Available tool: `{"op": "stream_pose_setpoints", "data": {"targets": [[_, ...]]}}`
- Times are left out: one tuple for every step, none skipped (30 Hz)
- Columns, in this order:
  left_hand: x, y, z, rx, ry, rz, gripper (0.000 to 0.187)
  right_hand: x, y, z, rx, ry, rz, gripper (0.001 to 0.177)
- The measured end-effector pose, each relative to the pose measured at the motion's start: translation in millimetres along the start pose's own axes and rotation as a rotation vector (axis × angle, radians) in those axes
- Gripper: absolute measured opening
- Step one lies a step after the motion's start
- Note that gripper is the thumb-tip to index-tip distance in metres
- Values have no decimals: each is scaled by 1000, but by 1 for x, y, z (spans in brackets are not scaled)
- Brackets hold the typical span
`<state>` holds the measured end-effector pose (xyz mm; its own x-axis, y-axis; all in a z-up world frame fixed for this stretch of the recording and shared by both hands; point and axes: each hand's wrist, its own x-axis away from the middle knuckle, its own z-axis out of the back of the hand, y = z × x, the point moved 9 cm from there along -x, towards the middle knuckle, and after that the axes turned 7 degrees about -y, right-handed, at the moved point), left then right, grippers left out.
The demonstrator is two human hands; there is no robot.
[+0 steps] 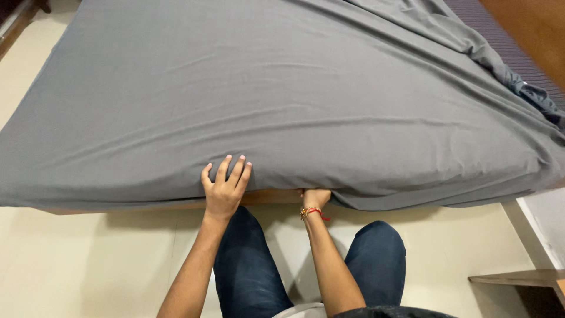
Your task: The person adjusts and tucks a grey fitted sheet around the corners and edges of a mattress.
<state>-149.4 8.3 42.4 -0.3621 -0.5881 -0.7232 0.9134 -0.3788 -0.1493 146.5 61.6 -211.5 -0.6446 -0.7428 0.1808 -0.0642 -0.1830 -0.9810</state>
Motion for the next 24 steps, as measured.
{"op": "stream_pose_setpoints", "data": {"targets": [[2, 1, -1, 7, -10, 4, 31, 3, 16, -3, -104, 4, -110, 12], [3, 2, -3, 16, -15, 12, 31, 8, 25, -6, -207, 8, -213, 12], [4, 3, -3, 13, -5, 19, 30, 19, 32, -10, -309, 11, -317, 11], [6, 4, -4, 11, 3, 25, 29, 38, 27, -17, -500, -100, -299, 13], [7, 4, -4, 9, 11, 31, 28, 59, 14, -24, -691, -213, -280, 15], [8, 5, -4, 17, 6, 30, 28, 83, 3, -32, -867, -313, -349, 9], [8, 6, -3, 24, 0, 29, 29, 111, -10, -36, -1042, -414, -419, 6], [8, 5, -3, 29, -4, 28, 29, 130, -19, -38, -1068, -412, -443, 11], [7, 4, -2, 36, -2, 30, 30, 145, -24, -40, -1093, -410, -468, 20], [6, 5, -1, 42, 0, 32, 30, 154, -24, -43, -1120, -408, -494, 30], [5, 5, 0, 47, 2, 34, 30, 152, -38, -58, -1211, -583, -413, 21], [3, 5, 1, 50, 7, 37, 31, 145, -51, -74, -1297, -759, -326, 15], [1, 4, 2, 52, 11, 39, 31, 141, -61, -85, -1377, -936, -234, 14], [2, 4, 2, 56, 13, 43, 31, 125, -49, -99, -1379, -908, -340, 15], [2, 5, 2, 69, 11, 45, 32, 105, -44, -118, -1378, -878, -446, 23], [3, 4, 1, 79, 8, 48, 32, 96, -38, -130, -1374, -849, -554, 35], [4, 3, -1, 89, 5, 51, 33, 99, -32, -124, -1321, -828, -562, 30], [6, 4, -2, 86, 0, 48, 33, 108, -26, -113, -1269, -812, -570, 25], [10, 7, -3, 83, -5, 45, 34, 118, -23, -102, -1216, -796, -577, 20], [13, 8, -4, 77, -12, 43, 34, 134, -31, -84, -1206, -807, -414, 10], [14, 9, -5, 71, -11, 43, 34, 147, -45, -74, -1194, -816, -251, 10], [17, 13, -8, 73, -13, 41, 34, 160, -40, -62, -866, -721, -205, 21], [24, 14, -10, 74, -16, 39, 35, 177, -37, -48, -542, -619, -152, 41], [32, 13, -10, 87, -13, 34, 35, 194, -60, -54, -240, -732, 87, 38]]}}
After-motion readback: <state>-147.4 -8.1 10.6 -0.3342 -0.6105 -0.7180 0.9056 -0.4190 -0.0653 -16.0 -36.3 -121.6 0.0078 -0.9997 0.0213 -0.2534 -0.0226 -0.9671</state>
